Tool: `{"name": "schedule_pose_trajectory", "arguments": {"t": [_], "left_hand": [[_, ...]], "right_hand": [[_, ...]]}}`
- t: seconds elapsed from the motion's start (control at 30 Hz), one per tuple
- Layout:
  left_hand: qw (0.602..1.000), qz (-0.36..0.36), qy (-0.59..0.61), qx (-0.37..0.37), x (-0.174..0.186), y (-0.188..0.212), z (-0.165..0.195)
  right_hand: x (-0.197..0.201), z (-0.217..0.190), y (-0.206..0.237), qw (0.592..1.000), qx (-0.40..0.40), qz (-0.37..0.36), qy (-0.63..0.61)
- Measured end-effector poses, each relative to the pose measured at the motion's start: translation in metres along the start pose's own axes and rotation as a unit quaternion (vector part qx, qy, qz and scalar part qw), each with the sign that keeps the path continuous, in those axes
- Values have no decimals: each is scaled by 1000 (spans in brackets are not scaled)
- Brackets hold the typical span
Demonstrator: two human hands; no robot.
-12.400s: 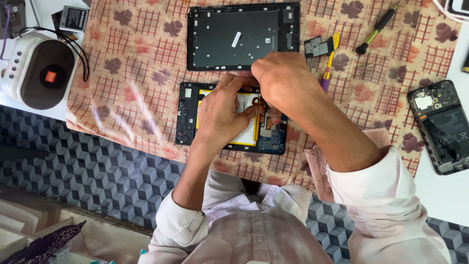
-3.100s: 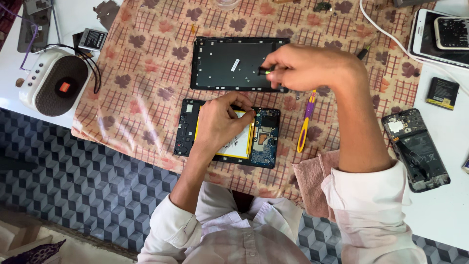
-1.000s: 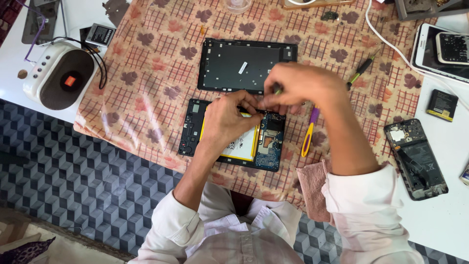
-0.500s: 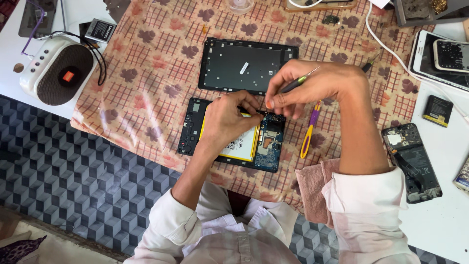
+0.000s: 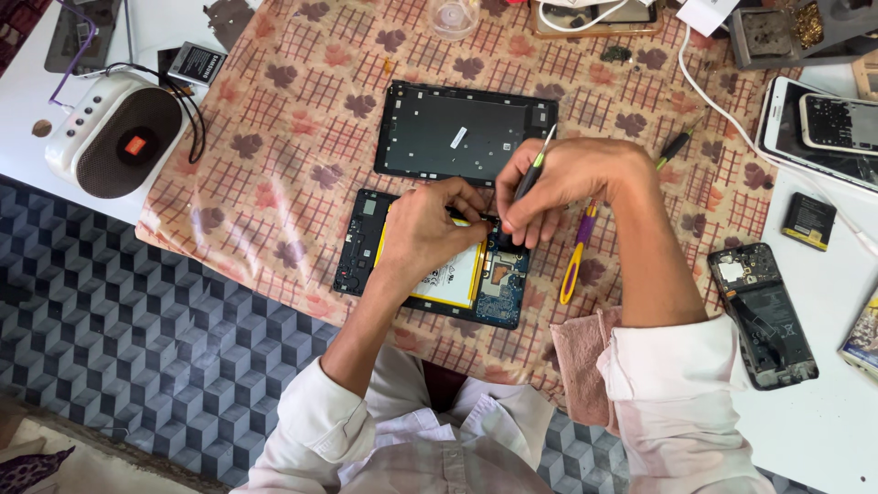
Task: The person uses a screwdriver to remove screws from a metal bracket on the motherboard of a disassembled tablet. They then lift the bracket and set it aside on the table.
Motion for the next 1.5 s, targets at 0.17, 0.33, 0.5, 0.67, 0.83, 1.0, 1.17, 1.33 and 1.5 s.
{"name": "schedule_pose_trajectory", "arguments": {"t": [0.17,0.33,0.5,0.67,0.83,1.0,1.17,1.33,1.5], "left_hand": [[1000,1,6,7,-1,0,-1],[1000,-5,4,13,-1,0,-2],[1000,-7,8,20,-1,0,-2],[1000,-1,9,24,0,1,-2],[999,-4,10,30,0,0,-3],[1000,8,12,11,0,1,-1],[1000,6,17,11,-1,0,-3],[1000,2,29,11,0,1,-3],[1000,-7,26,9,-1,-1,-1]], "right_hand": [[5,-2,5,1000,11,24,-3],[13,-1,6,999,9,51,-11],[13,-1,4,999,0,54,9],[15,1,3,998,-14,66,17],[15,0,-1,998,-12,66,20],[13,6,-7,996,-43,60,41],[16,12,-13,998,-31,57,6],[17,20,-22,998,-20,53,-39],[22,28,-25,996,-16,74,-44]]}}
Point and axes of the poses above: each hand's wrist, its own y-axis away from the middle knuckle, its own x-axis out of the back of the hand, z = x × y, the point moved 10 cm from there along -y, towards the middle knuckle, and after that the axes turned 12 degrees about -z, right-handed, at the moved point
